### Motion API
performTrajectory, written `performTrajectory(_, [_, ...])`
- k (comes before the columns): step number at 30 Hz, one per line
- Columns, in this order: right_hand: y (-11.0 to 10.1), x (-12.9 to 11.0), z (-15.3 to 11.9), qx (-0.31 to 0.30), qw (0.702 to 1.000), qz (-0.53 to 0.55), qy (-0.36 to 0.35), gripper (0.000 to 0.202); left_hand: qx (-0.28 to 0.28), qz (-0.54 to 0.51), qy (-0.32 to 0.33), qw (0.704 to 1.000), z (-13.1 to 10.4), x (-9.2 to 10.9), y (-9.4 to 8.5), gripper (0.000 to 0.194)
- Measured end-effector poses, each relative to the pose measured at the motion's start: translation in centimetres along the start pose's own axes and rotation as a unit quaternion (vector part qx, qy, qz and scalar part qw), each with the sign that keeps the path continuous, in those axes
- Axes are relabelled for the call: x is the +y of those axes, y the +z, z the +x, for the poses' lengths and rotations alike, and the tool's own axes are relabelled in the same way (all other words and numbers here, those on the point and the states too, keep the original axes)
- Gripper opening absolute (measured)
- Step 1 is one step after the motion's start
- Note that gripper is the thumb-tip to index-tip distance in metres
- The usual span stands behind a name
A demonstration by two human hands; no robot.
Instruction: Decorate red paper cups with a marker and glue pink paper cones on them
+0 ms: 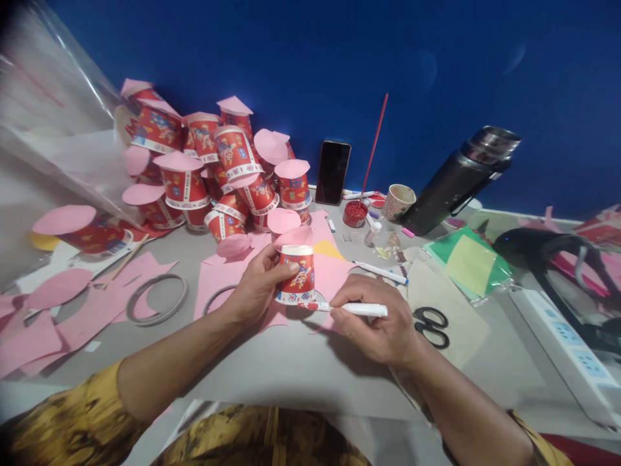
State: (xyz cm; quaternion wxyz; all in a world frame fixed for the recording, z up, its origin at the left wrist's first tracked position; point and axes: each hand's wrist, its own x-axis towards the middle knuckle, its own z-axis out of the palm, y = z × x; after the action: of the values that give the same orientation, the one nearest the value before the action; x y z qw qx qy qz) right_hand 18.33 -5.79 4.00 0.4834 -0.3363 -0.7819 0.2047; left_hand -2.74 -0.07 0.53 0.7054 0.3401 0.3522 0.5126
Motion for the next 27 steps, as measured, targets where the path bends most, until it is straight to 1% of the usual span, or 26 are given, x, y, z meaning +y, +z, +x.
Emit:
performTrajectory(10, [0.2, -0.1, -0.4, 0.061, 0.998, 0.001, 0.015, 0.016, 0.013, 0.004, 0.003, 1.0, -0.2, 0.0, 0.2, 0.053])
performTrajectory(12, [0.4, -0.2, -0.3, 0.057, 0.998, -0.002, 0.009, 0.015, 0.016, 0.012, 0.008, 1.0, -0.2, 0.0, 0.2, 0.052])
performTrajectory(18, [1.0, -0.2, -0.2, 0.024, 0.999, -0.013, -0.04, 0.018, 0.031, 0.032, 0.009, 0.999, -0.5, 0.1, 0.4, 0.052])
performTrajectory(27, [1.4, -0.3, -0.1, 0.014, 0.999, -0.007, -0.034, 0.014, 0.037, 0.045, 0.006, 0.998, -0.8, 0.2, 0.7, 0.053])
